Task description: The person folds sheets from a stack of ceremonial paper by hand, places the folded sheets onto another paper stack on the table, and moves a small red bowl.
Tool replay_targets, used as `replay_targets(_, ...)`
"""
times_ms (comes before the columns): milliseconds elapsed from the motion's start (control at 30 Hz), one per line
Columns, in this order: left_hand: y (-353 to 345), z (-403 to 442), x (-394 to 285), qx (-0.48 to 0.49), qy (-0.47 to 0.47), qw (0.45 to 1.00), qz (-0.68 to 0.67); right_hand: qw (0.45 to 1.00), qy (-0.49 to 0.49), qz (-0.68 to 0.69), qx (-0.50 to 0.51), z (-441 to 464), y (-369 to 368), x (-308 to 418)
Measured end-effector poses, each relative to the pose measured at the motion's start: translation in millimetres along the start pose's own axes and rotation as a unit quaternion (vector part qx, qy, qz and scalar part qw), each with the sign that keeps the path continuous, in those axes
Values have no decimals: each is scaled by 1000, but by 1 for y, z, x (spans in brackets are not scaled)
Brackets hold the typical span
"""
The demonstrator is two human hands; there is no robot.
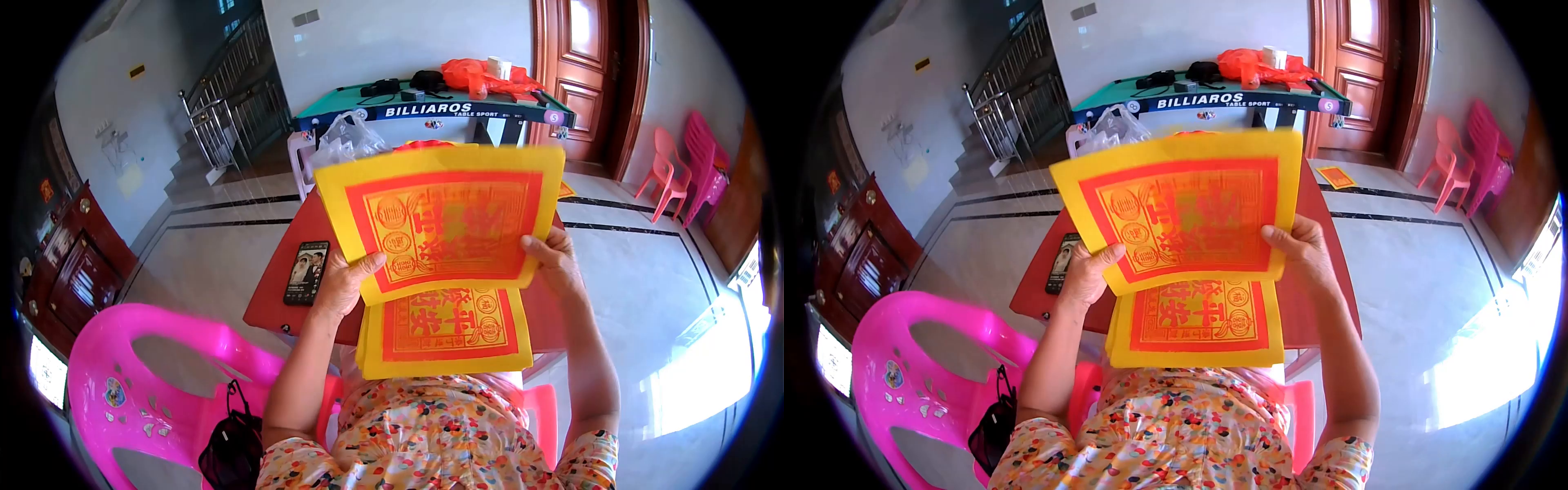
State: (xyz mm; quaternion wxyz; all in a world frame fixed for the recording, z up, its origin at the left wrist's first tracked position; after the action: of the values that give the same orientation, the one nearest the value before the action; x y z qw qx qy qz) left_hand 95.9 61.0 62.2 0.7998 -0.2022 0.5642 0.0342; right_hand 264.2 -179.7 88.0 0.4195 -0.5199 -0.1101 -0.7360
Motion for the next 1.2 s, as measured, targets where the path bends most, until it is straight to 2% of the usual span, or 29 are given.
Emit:
replay_targets(167, 11, 8, 35, -4, 17, 1000, 22, 998, -35, -53, 4, 3, 16, -42)
replay_targets(300, 6, 16, 22, -19, 22, 999, 34, 996, -55, -73, -15, 6, 16, -41)
replay_targets(400, 5, 24, 18, 11, 118, 993, 29, 996, -65, -59, -8, 8, 8, -27)
replay_targets(433, 4, 25, 14, 13, 119, 992, 31, 996, -64, -58, -11, 8, 13, -29)
replay_targets(500, 2, 24, 19, 38, 198, 979, -14, 992, -125, -34, -8, 5, 24, -43)
replay_targets(633, 8, 26, 29, 74, 255, 964, 5, 986, -158, 32, -42, -6, 27, -46)
replay_targets(733, 13, 35, 27, 116, 271, 955, 11, 976, -197, 89, -13, -10, 37, -50)
replay_targets(833, 19, 47, 15, 151, 276, 948, 40, 973, -190, 125, 32, -12, 36, -33)
replay_targets(900, 22, 55, 10, 159, 277, 946, 54, 973, -191, 127, 28, -11, 40, -28)
replay_targets(967, 16, 62, 0, 191, 281, 937, 84, 977, -193, 64, 70, -10, 38, -24)
replay_targets(1033, 12, 69, -2, 200, 280, 934, 95, 978, -194, 20, 71, -13, 35, -34)
replay_targets(1100, 12, 76, -1, 206, 305, 923, 114, 985, -140, 102, 0, -15, 32, -42)
replay_targets(1200, 10, 90, -4, 219, 324, 908, 154, 978, -161, 125, 40, -18, 43, -42)
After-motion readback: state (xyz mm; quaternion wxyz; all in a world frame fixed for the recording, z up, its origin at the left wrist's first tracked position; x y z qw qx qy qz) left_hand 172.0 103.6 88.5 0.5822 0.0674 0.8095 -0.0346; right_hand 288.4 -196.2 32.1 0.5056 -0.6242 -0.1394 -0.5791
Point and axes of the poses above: each hand's wrist, its own z-axis towards the middle knuckle, its own y-axis out of the back of the hand, x = y × z, the point moved 6 cm from there along z, towards the middle knuckle, and after that the axes turned 5 degrees about y, right-handed, at the moved point
